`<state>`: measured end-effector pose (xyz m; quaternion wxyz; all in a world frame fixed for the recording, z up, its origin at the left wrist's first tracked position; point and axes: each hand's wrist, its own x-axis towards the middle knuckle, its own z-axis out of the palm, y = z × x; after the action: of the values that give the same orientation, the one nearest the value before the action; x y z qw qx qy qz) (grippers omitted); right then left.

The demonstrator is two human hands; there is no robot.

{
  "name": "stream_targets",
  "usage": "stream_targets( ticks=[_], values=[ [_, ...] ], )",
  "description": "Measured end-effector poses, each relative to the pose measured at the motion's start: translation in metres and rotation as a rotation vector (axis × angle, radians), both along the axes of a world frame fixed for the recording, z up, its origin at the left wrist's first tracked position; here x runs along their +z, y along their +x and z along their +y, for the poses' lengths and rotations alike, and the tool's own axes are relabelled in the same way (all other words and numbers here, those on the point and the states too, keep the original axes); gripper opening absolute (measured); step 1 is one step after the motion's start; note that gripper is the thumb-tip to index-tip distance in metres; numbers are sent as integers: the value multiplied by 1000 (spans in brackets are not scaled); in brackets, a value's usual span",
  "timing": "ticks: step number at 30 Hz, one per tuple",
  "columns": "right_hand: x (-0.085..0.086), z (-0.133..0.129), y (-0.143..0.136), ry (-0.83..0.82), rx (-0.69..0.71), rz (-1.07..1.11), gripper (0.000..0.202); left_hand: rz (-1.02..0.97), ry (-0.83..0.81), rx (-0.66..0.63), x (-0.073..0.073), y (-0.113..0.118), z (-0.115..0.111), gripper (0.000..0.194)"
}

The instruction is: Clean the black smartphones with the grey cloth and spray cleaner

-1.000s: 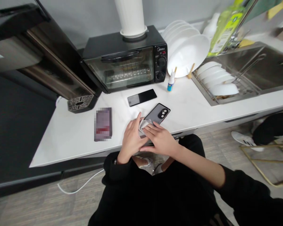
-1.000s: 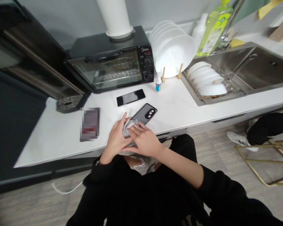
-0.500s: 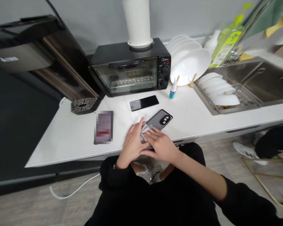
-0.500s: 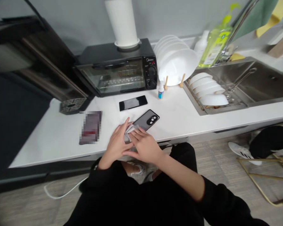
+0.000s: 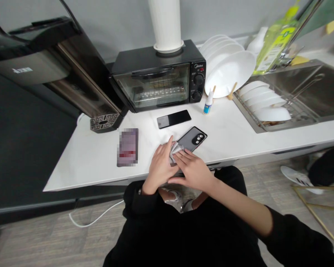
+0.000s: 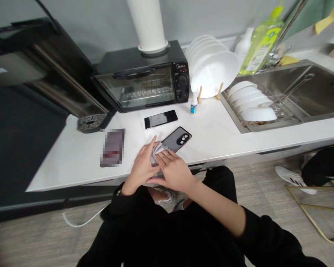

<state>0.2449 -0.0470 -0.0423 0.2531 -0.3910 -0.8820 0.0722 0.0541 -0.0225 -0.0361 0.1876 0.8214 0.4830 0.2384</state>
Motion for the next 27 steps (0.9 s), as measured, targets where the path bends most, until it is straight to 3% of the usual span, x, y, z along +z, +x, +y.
stream_targets(
  ticks=[4, 6, 8, 11, 15, 17, 20, 22, 24, 27],
  values=[
    [4, -4, 43, -20, -32, -39, 51, 8, 0, 18, 6, 5, -2, 103],
    [6, 9, 69, 9, -148, -89, 52, 23, -3, 5, 8, 6, -1, 103],
    [6, 23, 76, 33, -271, -125, 58, 35, -2, 1, 8, 6, 0, 102],
    [3, 29, 45, 33, -316, -101, 67, 37, 6, 4, 5, 2, 2, 100],
    [2, 10, 4, -28, -35, -31, 71, 39, 0, -1, 0, -1, 2, 102],
    [2, 6, 15, -32, -27, -38, 70, 44, 3, 23, 0, 0, 0, 102],
    [3, 15, 50, 30, -244, -86, 64, 43, 17, 25, 2, 4, 0, 102],
    [2, 20, 58, 63, -379, -98, 68, 39, 18, 18, 2, 5, 1, 102],
    [-1, 16, 44, 60, -346, -91, 70, 41, 10, 18, 1, 4, 2, 100],
    [-4, 5, 9, 30, -123, -41, 68, 47, -24, 4, -1, -2, 2, 99]
  ],
)
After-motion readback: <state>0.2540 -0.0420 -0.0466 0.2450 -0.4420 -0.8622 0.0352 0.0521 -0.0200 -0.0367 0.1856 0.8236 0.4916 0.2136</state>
